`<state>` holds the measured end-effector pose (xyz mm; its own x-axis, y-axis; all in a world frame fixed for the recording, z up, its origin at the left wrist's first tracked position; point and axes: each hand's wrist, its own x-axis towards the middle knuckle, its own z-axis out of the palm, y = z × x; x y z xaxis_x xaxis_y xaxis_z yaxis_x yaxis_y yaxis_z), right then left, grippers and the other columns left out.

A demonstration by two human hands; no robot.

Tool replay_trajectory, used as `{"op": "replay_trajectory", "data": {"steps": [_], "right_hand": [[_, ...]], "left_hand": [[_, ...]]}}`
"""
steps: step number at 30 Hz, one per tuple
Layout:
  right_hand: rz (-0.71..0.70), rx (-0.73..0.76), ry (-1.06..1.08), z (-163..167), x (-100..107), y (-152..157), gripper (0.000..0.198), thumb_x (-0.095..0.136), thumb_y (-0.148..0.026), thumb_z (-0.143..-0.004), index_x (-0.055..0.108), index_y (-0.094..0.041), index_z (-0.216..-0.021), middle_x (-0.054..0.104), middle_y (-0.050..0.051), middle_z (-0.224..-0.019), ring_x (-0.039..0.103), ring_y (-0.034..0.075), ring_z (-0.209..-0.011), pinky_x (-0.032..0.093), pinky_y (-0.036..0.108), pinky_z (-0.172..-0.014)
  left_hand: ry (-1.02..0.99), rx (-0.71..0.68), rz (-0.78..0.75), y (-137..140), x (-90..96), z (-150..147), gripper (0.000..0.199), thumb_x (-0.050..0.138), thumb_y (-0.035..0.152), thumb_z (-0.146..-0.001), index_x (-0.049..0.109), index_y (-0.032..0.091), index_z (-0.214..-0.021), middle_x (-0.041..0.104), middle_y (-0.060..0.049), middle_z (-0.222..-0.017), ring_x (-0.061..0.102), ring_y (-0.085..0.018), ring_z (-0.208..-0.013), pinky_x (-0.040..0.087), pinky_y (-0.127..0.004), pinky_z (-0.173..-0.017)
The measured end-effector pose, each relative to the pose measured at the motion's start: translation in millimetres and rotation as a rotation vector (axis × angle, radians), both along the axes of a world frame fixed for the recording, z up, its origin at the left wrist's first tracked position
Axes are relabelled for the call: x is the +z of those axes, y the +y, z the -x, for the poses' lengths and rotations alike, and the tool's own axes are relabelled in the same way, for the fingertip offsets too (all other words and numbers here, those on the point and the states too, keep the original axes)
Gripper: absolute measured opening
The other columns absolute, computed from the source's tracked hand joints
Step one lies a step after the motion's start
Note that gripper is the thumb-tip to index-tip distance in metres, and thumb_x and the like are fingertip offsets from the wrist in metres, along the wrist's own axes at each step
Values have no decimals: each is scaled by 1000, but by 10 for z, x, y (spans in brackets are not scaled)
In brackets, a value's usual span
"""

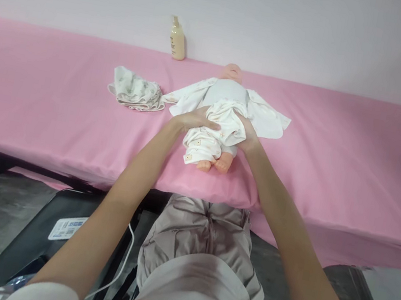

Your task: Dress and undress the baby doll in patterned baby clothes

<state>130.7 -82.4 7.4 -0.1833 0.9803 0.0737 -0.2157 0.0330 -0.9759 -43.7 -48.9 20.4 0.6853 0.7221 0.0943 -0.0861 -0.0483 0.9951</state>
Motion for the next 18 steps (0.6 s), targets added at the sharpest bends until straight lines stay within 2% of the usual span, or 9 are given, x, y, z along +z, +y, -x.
{"op": "replay_trajectory", "data": {"steps": [2, 4, 8, 13, 18], "right_hand": [[16, 69, 66, -21, 18, -41, 38, 59, -54, -80, 64, -19, -95, 71, 7, -97, 62, 27, -107, 54, 43, -92], [-3, 117, 113, -42, 50, -102, 41, 71, -51, -72, 63, -18, -96, 71, 7, -98, 63, 27, -106, 54, 42, -93], [-51, 227, 103, -66, 98, -190, 53, 85, -26, -56, 62, -19, -103, 70, 6, -107, 63, 26, -107, 51, 40, -97], [11, 171, 176, -51, 38, -126, 41, 80, -19, -61, 63, -16, -98, 72, 5, -98, 66, 23, -99, 51, 38, -97], [15, 131, 339, -26, -37, -27, 31, 77, -20, -63, 62, -17, -90, 71, 1, -87, 66, 18, -89, 54, 33, -91]], "left_hand": [[-14, 18, 24, -31, 19, -12, 61, 83, 16, -57, 62, 15, -114, 71, -10, -107, 66, -30, -104, 50, -44, -99], [-109, 67, 108, -42, 12, -30, 51, 81, 21, -64, 62, 13, -111, 73, -10, -100, 68, -29, -99, 51, -43, -97], [-291, 110, 200, -20, -41, -80, 32, 72, 24, -76, 65, 12, -104, 74, -9, -93, 70, -24, -93, 54, -38, -93], [-329, 117, 153, 14, -88, -106, 25, 71, 22, -78, 67, 11, -100, 74, -7, -91, 71, -21, -85, 57, -30, -80], [-163, 117, 155, 66, -90, -87, 26, 75, 27, -74, 68, 12, -93, 74, -7, -82, 71, -21, -77, 57, -28, -74]]}}
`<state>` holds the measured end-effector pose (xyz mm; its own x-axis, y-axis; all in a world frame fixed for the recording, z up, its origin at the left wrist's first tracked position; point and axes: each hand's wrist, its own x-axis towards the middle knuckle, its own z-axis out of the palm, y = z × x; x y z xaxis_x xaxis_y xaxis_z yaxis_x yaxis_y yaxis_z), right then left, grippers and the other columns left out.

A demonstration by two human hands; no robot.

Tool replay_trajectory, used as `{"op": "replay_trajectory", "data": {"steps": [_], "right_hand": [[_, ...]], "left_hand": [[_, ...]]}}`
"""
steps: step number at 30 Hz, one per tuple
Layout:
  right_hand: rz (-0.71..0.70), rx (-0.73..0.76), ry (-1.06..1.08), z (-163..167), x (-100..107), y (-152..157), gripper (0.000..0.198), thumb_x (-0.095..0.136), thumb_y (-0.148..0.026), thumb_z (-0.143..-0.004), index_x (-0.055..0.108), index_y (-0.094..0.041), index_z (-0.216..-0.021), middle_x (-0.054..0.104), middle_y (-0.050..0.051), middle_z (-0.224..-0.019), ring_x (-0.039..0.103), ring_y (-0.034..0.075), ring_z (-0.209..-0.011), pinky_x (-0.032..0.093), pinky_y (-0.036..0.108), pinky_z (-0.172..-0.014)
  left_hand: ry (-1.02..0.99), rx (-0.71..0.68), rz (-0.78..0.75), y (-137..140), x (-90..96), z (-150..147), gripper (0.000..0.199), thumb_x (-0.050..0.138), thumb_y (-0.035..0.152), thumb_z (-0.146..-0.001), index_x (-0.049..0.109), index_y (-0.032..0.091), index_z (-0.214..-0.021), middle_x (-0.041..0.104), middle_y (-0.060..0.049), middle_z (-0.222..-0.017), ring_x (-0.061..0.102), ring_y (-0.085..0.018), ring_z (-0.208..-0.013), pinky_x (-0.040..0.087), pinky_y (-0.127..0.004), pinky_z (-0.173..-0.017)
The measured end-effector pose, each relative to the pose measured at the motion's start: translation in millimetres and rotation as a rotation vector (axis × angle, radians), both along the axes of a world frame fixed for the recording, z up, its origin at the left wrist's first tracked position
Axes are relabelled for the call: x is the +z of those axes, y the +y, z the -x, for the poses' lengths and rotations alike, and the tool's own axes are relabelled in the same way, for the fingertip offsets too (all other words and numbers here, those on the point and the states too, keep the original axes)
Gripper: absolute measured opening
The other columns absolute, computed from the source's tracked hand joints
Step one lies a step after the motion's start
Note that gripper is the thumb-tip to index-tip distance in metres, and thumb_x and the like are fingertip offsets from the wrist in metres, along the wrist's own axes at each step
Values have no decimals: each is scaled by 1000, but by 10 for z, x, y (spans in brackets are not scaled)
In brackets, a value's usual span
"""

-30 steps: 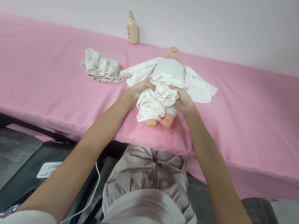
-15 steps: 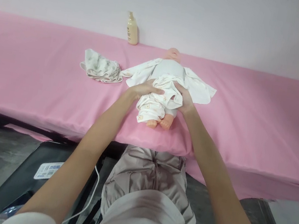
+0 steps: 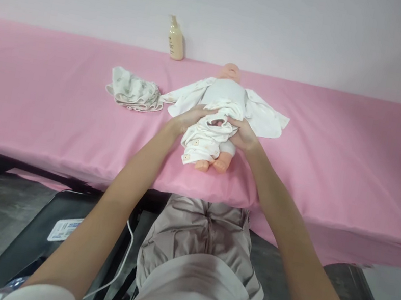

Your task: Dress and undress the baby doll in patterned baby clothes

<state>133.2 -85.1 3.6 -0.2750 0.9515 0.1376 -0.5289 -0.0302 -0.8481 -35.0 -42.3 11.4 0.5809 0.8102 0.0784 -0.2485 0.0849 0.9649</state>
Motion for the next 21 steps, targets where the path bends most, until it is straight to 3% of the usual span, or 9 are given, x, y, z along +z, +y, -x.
{"op": "replay_trajectory", "data": {"steps": [5, 7, 10, 15, 21], "right_hand": [[-2, -21, -52, 23, 25, -31, 27, 76, -35, -71, 57, -19, -82, 63, -3, -68, 65, 16, -77, 56, 31, -80], [-28, -26, -59, 24, 39, -64, 32, 78, -36, -68, 57, -20, -86, 65, -2, -75, 65, 16, -83, 55, 31, -82], [-68, 25, -48, 12, 49, -96, 42, 84, -28, -59, 60, -19, -91, 69, 0, -84, 65, 17, -86, 55, 32, -83], [-52, 31, -115, -3, 44, -87, 27, 81, -34, -67, 60, -16, -70, 61, -1, -60, 61, 12, -63, 55, 26, -71], [-53, 36, -54, -10, 31, -79, 22, 78, -17, -64, 60, -16, -77, 64, -2, -70, 60, 11, -66, 53, 23, -69]], "left_hand": [[15, -71, 23, 1, 9, 23, 42, 67, 47, -78, 66, 12, -102, 73, -11, -95, 69, -27, -96, 56, -35, -84], [3, -76, -10, -25, 17, 49, 46, 75, 39, -70, 64, 14, -107, 73, -10, -99, 68, -27, -101, 54, -37, -90], [47, -121, -59, -61, 32, 93, 58, 83, 17, -56, 62, 14, -110, 74, -9, -97, 70, -26, -95, 52, -38, -92], [40, -187, -68, -63, 46, 117, 46, 83, 19, -58, 65, 9, -99, 74, -10, -83, 71, -24, -78, 55, -37, -85], [63, -116, -28, -56, 35, 100, 51, 77, 11, -56, 65, 10, -106, 75, -10, -85, 72, -26, -75, 57, -39, -83]]}}
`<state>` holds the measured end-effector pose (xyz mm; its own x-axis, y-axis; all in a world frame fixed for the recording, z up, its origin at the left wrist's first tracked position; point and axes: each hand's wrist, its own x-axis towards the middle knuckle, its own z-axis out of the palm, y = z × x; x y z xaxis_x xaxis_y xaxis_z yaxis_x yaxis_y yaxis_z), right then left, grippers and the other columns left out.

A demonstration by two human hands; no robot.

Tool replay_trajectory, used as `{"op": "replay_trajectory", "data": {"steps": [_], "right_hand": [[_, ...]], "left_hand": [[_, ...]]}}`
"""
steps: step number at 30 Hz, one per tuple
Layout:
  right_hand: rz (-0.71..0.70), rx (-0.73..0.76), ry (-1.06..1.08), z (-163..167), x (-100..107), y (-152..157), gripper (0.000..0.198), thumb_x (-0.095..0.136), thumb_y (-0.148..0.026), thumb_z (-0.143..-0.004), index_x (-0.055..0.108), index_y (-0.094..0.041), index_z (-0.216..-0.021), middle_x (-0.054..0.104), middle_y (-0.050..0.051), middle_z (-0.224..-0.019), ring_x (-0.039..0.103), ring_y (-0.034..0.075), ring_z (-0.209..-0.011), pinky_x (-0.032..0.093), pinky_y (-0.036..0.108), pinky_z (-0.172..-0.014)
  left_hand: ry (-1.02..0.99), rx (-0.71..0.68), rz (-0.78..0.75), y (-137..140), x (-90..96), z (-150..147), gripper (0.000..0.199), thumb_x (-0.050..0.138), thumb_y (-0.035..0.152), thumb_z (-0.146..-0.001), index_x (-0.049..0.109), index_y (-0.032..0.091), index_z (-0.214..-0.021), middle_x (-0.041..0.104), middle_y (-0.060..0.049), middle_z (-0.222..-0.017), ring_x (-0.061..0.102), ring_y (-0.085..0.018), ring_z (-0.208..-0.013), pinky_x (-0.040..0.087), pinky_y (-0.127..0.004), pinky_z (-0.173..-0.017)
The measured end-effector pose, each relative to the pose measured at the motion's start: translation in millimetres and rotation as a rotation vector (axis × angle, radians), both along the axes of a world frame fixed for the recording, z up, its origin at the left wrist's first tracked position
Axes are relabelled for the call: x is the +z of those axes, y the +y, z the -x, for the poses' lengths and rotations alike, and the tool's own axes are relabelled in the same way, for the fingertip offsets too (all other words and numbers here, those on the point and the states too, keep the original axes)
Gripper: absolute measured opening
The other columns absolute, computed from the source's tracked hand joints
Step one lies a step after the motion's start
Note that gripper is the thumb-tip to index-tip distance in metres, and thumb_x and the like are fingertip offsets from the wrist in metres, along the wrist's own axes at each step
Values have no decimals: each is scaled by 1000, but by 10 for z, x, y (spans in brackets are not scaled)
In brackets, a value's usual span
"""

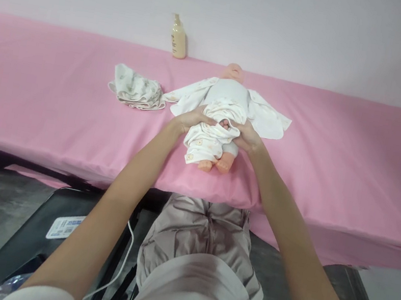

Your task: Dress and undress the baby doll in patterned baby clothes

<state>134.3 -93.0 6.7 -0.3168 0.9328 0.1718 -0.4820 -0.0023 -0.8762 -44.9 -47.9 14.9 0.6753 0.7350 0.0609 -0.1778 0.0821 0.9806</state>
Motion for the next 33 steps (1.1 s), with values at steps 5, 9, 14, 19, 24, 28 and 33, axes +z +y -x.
{"op": "replay_trajectory", "data": {"steps": [5, 9, 14, 19, 24, 28, 33], "right_hand": [[39, 54, 0, -16, 24, 13, 16, 57, -3, -59, 53, -17, -67, 50, -4, -57, 53, 11, -59, 52, 26, -67], [120, 120, 15, -36, 45, 25, 17, 51, -16, -63, 39, -20, -51, 40, -2, -51, 47, 12, -53, 51, 32, -65], [32, 3, -19, 18, 33, -14, 15, 65, -14, -58, 51, -17, -63, 51, -2, -58, 54, 13, -62, 53, 32, -77], [-202, -339, -327, 108, 31, -2, 43, 81, -20, -56, 57, -21, -91, 63, 0, -89, 60, 19, -93, 49, 36, -95], [-479, -526, -696, -92, 53, 78, 39, 73, -45, -72, 59, -21, -98, 63, 4, -100, 58, 21, -100, 45, 36, -98], [-604, -737, -974, -414, -39, 120, 33, 38, -43, -94, 59, -18, -94, 62, 8, -92, 58, 22, -93, 45, 37, -93], [-649, -692, -1532, -527, -255, 184, 45, 43, -31, -90, 46, -14, -131, 54, 19, -124, 56, 30, -105, 47, 45, -87]], "left_hand": [[-59, -44, 142, 91, -78, -2, 40, 65, 11, -57, 69, 9, -96, 75, -9, -83, 71, -31, -87, 54, -46, -90], [-23, -14, 181, 105, -65, -2, 31, 67, 22, -62, 69, 9, -90, 73, -7, -75, 71, -29, -80, 55, -43, -87], [62, -1, -63, 24, 21, -26, 49, 82, 23, -57, 67, 11, -101, 74, -6, -84, 70, -22, -79, 54, -32, -80], [-1, 47, -60, -20, 17, -38, 53, 84, 20, -57, 65, 12, -106, 74, -7, -91, 70, -21, -87, 53, -30, -85], [-45, 89, 87, -67, 11, -39, 38, 82, 19, -60, 67, 13, -94, 74, -5, -82, 69, -18, -73, 56, -28, -74], [-53, 100, 117, -92, 19, -51, 25, 81, 19, -62, 65, 12, -80, 68, -1, -66, 67, -15, -67, 56, -25, -68], [-63, 101, 142, -30, -21, -40, 22, 79, 19, -65, 57, 15, -63, 50, 6, -44, 53, -8, -44, 50, -21, -53]]}}
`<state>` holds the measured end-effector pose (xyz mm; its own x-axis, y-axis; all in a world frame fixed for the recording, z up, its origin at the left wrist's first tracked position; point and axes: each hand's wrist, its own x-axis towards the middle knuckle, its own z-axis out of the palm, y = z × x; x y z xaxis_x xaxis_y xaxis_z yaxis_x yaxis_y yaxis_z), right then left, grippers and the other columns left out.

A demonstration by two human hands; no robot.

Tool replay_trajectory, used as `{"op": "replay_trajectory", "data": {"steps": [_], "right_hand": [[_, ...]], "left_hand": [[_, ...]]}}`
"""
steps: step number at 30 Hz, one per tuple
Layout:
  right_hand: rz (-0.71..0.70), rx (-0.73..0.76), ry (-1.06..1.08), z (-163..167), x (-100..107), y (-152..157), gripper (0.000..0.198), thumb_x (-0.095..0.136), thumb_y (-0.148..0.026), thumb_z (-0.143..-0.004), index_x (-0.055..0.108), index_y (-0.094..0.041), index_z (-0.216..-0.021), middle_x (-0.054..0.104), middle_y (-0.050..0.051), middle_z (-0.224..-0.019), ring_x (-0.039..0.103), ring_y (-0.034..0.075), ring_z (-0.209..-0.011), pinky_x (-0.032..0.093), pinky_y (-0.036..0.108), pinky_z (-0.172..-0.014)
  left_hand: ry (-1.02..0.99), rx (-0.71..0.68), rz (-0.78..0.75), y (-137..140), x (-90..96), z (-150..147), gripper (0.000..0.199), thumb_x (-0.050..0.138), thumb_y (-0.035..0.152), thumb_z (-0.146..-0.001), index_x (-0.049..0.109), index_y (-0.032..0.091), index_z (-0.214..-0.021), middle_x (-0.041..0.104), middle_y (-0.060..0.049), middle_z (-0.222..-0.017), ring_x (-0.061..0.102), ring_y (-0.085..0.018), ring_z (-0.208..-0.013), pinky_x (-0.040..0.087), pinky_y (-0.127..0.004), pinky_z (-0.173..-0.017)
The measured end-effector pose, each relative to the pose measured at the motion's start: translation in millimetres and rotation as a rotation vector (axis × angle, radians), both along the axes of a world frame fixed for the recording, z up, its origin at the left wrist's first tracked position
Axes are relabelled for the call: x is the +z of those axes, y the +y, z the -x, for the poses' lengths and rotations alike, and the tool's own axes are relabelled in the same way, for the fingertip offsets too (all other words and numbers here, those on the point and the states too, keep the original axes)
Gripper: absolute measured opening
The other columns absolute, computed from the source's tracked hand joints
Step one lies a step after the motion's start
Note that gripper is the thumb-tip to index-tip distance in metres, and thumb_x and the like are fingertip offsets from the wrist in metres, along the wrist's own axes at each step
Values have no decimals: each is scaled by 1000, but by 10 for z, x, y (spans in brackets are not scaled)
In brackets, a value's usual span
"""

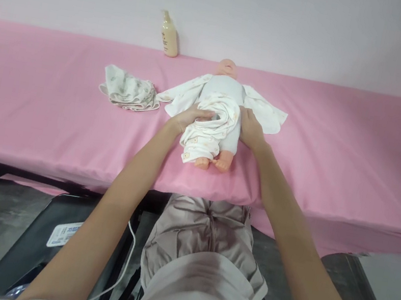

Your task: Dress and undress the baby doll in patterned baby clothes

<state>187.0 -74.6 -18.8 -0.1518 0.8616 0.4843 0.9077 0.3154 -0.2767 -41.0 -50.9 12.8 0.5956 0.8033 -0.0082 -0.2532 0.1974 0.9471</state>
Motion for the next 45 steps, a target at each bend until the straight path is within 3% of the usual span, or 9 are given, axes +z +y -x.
{"op": "replay_trajectory", "data": {"steps": [6, 11, 15, 19, 22, 26, 31, 36, 45], "right_hand": [[-183, 242, -179, 112, -18, 50, 47, 51, -37, -86, 53, -11, -124, 46, 23, -137, 41, 36, -128, 33, 56, -106], [-73, 421, 178, 186, -9, -42, 38, 65, -50, -74, 66, -20, -98, 61, 17, -117, 51, 33, -120, 37, 50, -108], [-201, 247, 630, 246, -37, -82, 51, 66, -51, -72, 59, -20, -112, 60, 13, -118, 51, 30, -121, 40, 43, -106], [-289, 5, 743, 286, 32, -25, 56, 47, -52, -87, 46, -16, -130, 60, 14, -118, 56, 26, -113, 44, 41, -98], [-267, -98, 640, 352, 127, -23, 59, 53, -48, -86, 45, -14, -134, 64, 13, -109, 60, 26, -101, 46, 40, -91], [-212, -100, 201, 500, 184, -102, 56, 56, -42, -86, 49, -17, -136, 63, 13, -110, 57, 27, -97, 46, 41, -89], [-200, -89, 19, 526, 125, -110, 47, 52, -39, -90, 54, -21, -133, 60, 12, -118, 56, 27, -100, 48, 37, -82], [-211, 21, 74, 379, 15, -20, 42, 37, -23, -94, 56, -18, -131, 58, 12, -125, 55, 26, -112, 46, 36, -91], [-287, 112, 151, 313, -96, -7, 42, 33, -30, -94, 57, -21, -128, 59, 11, -125, 55, 24, -116, 47, 35, -95]], "left_hand": [[7, 24, 13, 44, -42, 17, 21, 77, 21, -66, 67, 13, -83, 67, -1, -65, 66, -16, -66, 55, -29, -71], [-33, -27, 26, 101, -94, 43, 23, 76, 28, -66, 67, 12, -82, 69, -2, -71, 66, -16, -68, 55, -28, -72], [-11, -23, -25, 97, -83, 58, 23, 75, 30, -69, 59, 16, -60, 54, 3, -49, 55, -11, -50, 51, -27, -59], [70, -128, -160, -10, 59, 32, 46, 80, 29, -65, 41, 17, -44, 34, 6, -38, 35, -5, -37, 41, -24, -47], [212, -204, -343, -118, 227, -2, 37, 81, 22, -60, 47, 15, -48, 42, 4, -42, 38, -5, -39, 36, -23, -45], [441, -248, -592, -297, 472, -12, 23, 81, 13, -54, 59, 15, -58, 54, 2, -53, 51, -11, -51, 41, -25, -51], [456, -16, -690, -446, 659, 107, 24, 79, 7, -50, 61, 14, -63, 56, 0, -65, 63, -22, -76, 50, -31, -70], [240, 358, -521, -273, 578, 237, 18, 74, 12, -60, 59, 15, -69, 55, 0, -66, 63, -20, -79, 51, -27, -67], [127, 337, -391, 76, 216, 115, 34, 75, 45, -67, 60, 16, -75, 59, 1, -66, 65, -17, -76, 52, -26, -65]]}}
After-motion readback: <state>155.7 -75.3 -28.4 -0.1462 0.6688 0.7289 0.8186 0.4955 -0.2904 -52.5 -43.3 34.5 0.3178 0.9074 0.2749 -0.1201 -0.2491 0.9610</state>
